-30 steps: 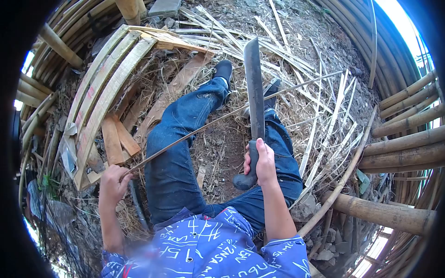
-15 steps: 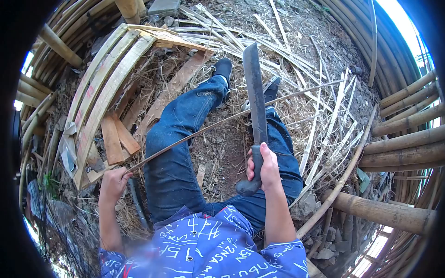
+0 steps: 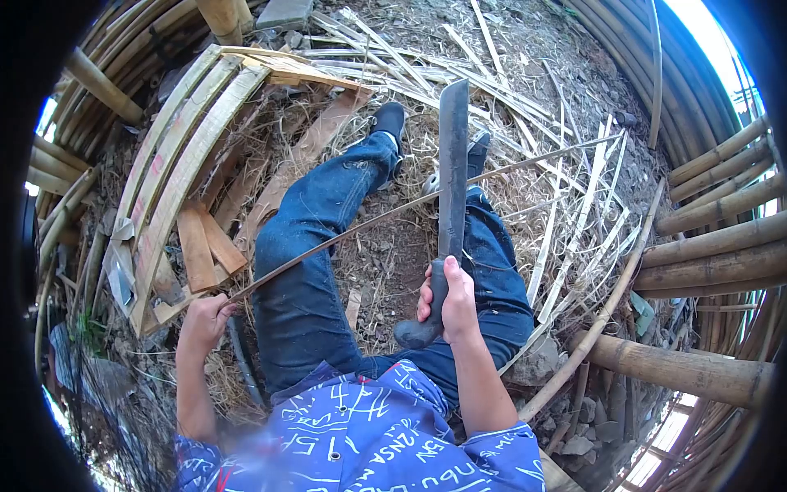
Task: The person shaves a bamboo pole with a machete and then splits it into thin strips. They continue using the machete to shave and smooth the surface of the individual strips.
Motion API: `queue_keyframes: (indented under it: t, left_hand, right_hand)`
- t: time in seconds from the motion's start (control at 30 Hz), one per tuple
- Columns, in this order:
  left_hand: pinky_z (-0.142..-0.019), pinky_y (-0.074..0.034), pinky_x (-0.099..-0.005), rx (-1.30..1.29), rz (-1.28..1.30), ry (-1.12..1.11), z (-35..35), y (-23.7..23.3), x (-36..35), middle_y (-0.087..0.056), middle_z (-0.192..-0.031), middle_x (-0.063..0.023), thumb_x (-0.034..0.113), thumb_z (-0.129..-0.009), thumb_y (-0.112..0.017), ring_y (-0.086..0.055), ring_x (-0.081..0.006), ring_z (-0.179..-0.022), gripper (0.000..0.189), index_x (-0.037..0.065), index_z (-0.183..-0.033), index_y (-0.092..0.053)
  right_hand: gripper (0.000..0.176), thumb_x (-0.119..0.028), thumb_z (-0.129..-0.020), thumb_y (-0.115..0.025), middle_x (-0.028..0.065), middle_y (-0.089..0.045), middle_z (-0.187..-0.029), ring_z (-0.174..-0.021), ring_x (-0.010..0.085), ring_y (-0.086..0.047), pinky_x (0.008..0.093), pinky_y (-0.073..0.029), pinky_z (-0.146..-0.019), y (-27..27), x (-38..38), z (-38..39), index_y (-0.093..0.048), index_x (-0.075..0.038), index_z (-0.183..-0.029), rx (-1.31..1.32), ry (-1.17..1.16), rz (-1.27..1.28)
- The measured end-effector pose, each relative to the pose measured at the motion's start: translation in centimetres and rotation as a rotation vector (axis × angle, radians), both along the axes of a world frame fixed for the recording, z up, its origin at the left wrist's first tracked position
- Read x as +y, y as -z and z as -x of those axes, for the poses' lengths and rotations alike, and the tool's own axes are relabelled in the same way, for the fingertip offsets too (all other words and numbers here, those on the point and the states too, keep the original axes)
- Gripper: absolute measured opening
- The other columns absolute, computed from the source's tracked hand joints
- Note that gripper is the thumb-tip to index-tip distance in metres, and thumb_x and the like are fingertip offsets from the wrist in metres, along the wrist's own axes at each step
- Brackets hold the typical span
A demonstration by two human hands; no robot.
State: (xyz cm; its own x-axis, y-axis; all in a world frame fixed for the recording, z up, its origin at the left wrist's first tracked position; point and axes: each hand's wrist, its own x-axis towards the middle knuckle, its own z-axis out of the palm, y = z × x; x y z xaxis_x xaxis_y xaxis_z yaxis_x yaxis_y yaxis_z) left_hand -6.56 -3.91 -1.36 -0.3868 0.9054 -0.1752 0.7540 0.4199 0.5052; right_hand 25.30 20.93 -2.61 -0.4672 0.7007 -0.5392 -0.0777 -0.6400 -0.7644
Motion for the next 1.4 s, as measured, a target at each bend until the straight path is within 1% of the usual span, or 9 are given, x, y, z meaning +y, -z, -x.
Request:
queue_keyframes:
  t: [0.37,0.43,0.6,0.67,0.73,0.93,1.0,1.07,1.4]
  left_hand:
    - [-0.058,-0.041,-0.0464,-0.072,0.012,-0.005,0.0,-0.1,0.3,-0.054,-0.067,-0.0225,0.021,-0.088,-0.063,-0.054,-0.0434,-0.067,0.03,-0.003,-0.073,-0.054]
    - [-0.059,-0.04,-0.0443,-0.075,0.047,-0.003,0.0,0.0,0.0,-0.051,-0.066,-0.0225,0.019,-0.09,-0.058,-0.052,-0.0432,-0.066,0.028,-0.004,-0.074,-0.053]
    - [-0.058,-0.041,-0.0466,-0.043,0.018,-0.023,-0.6,-0.7,0.4,-0.054,-0.066,-0.0233,0.022,-0.089,-0.061,-0.054,-0.0436,-0.067,0.029,-0.003,-0.076,-0.056]
    - [-0.058,-0.041,-0.0467,-0.039,0.022,-0.02,-0.8,-0.6,0.6,-0.054,-0.066,-0.0235,0.022,-0.09,-0.06,-0.054,-0.0436,-0.067,0.028,-0.003,-0.076,-0.057]
    - [-0.059,-0.04,-0.0456,-0.138,0.042,-0.05,-1.1,-0.6,0.8,-0.052,-0.068,-0.0243,0.024,-0.091,-0.058,-0.052,-0.0445,-0.068,0.032,-0.003,-0.074,-0.054]
    - [-0.057,-0.042,-0.0452,-0.088,0.034,-0.095,-1.8,-1.0,0.8,-0.056,-0.068,-0.0232,0.022,-0.09,-0.061,-0.056,-0.0425,-0.067,0.026,-0.002,-0.081,-0.062]
    - [-0.058,-0.043,-0.045,-0.095,0.0,-0.092,-2.2,-1.0,1.4,-0.057,-0.069,-0.0227,0.022,-0.09,-0.061,-0.057,-0.0421,-0.067,0.025,-0.002,-0.082,-0.062]
    - [-0.058,-0.044,-0.0447,-0.124,-0.001,-0.093,-2.4,-0.7,1.6,-0.058,-0.07,-0.0223,0.023,-0.09,-0.061,-0.058,-0.0416,-0.068,0.025,-0.002,-0.082,-0.062]
    - [-0.058,-0.045,-0.0461,-0.086,-0.007,-0.124,-2.6,-0.7,0.9,-0.059,-0.068,-0.0208,0.025,-0.089,-0.063,-0.059,-0.0403,-0.066,0.031,-0.001,-0.075,-0.056]
  right_hand:
    - [0.047,-0.049,-0.097,-0.043,0.0056,-0.048,-0.059,-0.042,0.0152,-0.05,0.0307,-0.044,-0.04,0.9,-1.8,0.5,-0.048,-0.002,-0.093,0.031,-0.023,0.053]
    - [0.048,-0.05,-0.097,-0.043,0.0058,-0.049,-0.059,-0.042,0.0152,-0.05,0.0306,-0.044,-0.04,0.6,-2.0,0.6,-0.048,-0.002,-0.093,0.034,-0.019,0.055]
    - [0.048,-0.05,-0.097,-0.043,0.0059,-0.049,-0.059,-0.042,0.0149,-0.05,0.0303,-0.044,-0.04,0.7,-2.5,0.2,-0.048,-0.002,-0.092,0.049,-0.036,0.103]
    - [0.047,-0.047,-0.098,-0.043,0.0061,-0.05,-0.059,-0.042,0.0146,-0.05,0.0294,-0.044,-0.039,0.6,-3.7,0.2,-0.049,-0.001,-0.093,0.008,-0.102,0.09]
    - [0.05,-0.051,-0.098,-0.04,0.0051,-0.048,-0.059,-0.041,0.0151,-0.049,0.0297,-0.043,-0.039,1.0,-5.0,0.3,-0.048,-0.001,-0.095,-0.032,-0.192,0.035]
    - [0.045,-0.044,-0.098,-0.044,0.0057,-0.051,-0.059,-0.042,0.0141,-0.051,0.0279,-0.044,-0.04,-0.1,-5.5,-0.1,-0.051,0.0,-0.096,0.053,-0.186,0.162]
    - [0.044,-0.044,-0.098,-0.045,0.0056,-0.052,-0.06,-0.043,0.0136,-0.052,0.028,-0.044,-0.04,-0.4,-6.4,-0.4,-0.051,0.0,-0.097,-0.013,-0.353,0.164]
    - [0.043,-0.041,-0.099,-0.044,0.0062,-0.053,-0.06,-0.044,0.0132,-0.052,0.0277,-0.044,-0.04,-1.1,-7.6,0.0,-0.051,0.001,-0.098,-0.051,-0.419,0.174]
    - [0.045,-0.041,-0.1,-0.042,0.0079,-0.053,-0.06,-0.043,0.0143,-0.052,0.0269,-0.043,-0.038,-0.5,-6.1,0.5,-0.051,0.003,-0.096,-0.038,-0.34,0.054]
